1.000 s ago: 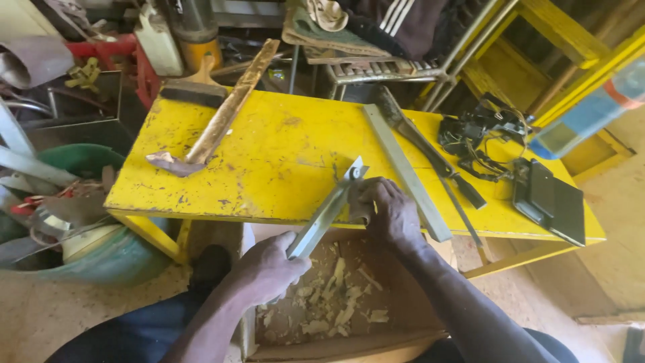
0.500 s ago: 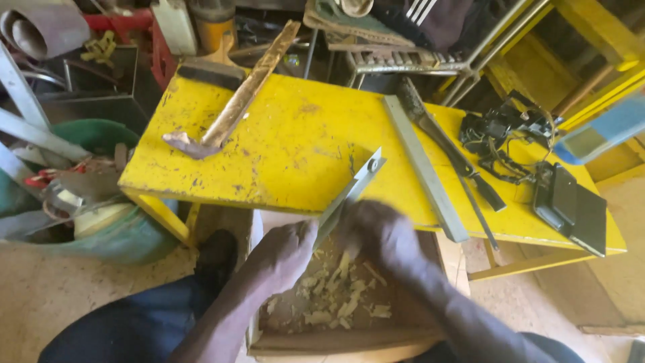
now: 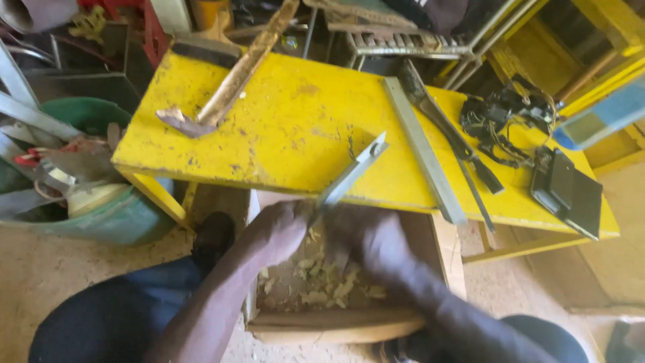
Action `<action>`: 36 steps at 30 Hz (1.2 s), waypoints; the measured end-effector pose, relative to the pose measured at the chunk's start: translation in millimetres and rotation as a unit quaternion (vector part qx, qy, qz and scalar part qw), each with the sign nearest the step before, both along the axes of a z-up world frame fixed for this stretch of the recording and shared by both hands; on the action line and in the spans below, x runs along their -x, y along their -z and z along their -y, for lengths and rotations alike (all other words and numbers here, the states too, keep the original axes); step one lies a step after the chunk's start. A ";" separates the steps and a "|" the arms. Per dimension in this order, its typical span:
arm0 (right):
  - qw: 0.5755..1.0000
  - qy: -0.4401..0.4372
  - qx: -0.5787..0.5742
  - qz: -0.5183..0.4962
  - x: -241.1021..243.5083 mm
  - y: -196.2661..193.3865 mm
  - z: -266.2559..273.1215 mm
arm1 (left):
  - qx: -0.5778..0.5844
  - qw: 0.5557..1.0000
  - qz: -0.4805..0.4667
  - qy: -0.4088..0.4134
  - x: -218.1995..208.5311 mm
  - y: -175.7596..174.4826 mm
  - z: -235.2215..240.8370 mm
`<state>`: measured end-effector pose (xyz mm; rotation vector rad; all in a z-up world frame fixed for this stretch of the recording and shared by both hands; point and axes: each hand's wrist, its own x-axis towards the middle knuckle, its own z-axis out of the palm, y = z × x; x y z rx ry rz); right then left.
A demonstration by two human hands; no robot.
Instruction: Sanding the edges of a metal bracket using sandpaper at a workbench to remove burrs and smooth the surface.
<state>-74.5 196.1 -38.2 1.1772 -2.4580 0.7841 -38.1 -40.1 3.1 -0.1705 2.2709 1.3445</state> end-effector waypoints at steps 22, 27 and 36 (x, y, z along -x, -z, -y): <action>0.865 0.434 0.156 0.197 31.7 -89.8 -60.6 | 0.138 0.988 0.011 0.074 -21.6 -57.0 -1.0; 0.925 0.280 0.253 0.039 63.2 -41.6 -82.8 | 0.240 0.961 0.017 0.137 -12.5 -23.2 11.5; 0.979 0.179 0.092 -0.004 64.2 -6.8 -54.7 | 0.227 0.961 0.068 0.146 -20.3 -45.6 2.8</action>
